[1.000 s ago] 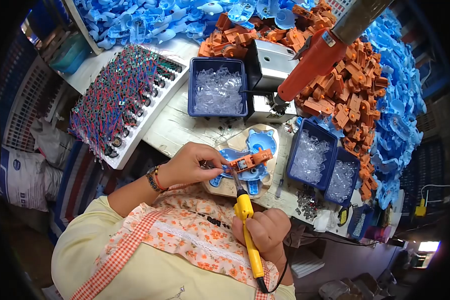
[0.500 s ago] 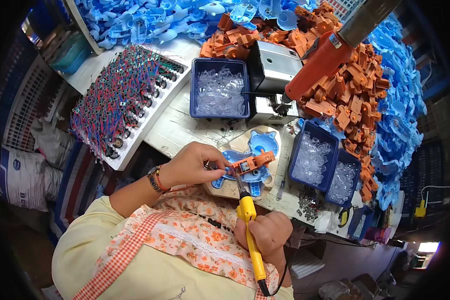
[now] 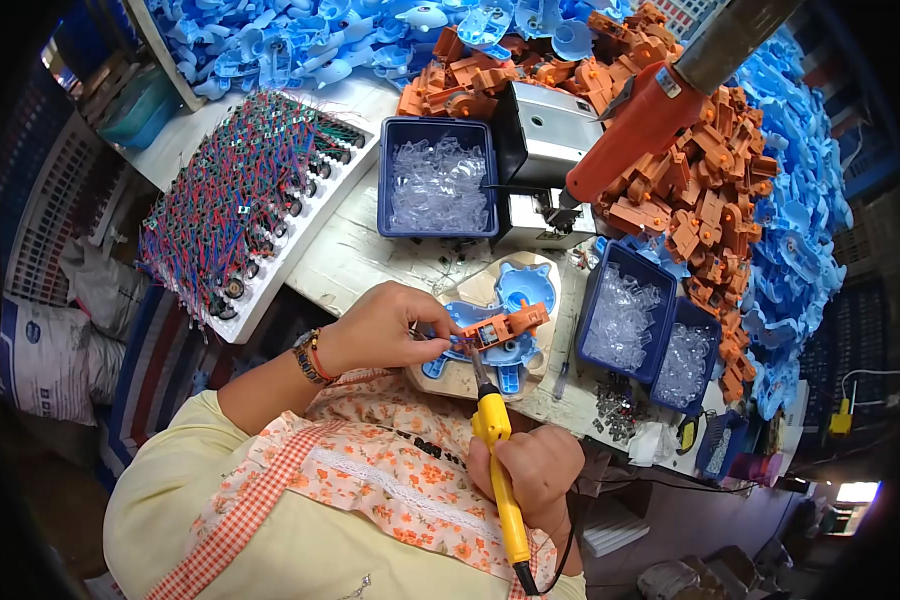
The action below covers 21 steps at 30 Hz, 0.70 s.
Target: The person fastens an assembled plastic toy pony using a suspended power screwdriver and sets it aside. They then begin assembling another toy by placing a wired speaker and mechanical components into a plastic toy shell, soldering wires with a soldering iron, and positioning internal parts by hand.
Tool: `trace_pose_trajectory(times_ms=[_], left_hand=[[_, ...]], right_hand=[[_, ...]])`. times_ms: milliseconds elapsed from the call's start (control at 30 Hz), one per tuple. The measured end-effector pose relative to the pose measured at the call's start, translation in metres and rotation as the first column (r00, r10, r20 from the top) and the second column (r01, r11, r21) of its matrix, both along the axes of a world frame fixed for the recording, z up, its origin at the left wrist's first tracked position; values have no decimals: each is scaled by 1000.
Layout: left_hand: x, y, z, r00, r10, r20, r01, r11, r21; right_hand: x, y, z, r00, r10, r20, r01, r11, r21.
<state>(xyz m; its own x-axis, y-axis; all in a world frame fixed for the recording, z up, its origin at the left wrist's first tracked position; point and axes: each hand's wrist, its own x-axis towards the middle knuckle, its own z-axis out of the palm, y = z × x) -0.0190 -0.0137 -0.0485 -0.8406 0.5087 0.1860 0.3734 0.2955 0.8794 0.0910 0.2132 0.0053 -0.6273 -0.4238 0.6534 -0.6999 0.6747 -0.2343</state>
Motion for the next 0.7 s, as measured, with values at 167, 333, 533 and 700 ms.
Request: trace_pose_trajectory(times_ms=[167,333,533,700], left_hand=[[-2,0,0,1000,-2,-30,2,1000,-18],[-4,-1,6,999,-32,-20,31,996,-79],[-3,0,5,999,-10,-30,8,999,-41],[-3,0,2,999,-4,-37,3,999,-45]], right_hand=[[2,0,-2,1000,15,-19,-16,999,-45],[1,-2,-2,999,35,-4,-35,998,-48],[2,-1,-7,999,40,-2,-40,997,-72],[8,14,-8,999,27,-21,-29,994,-108]])
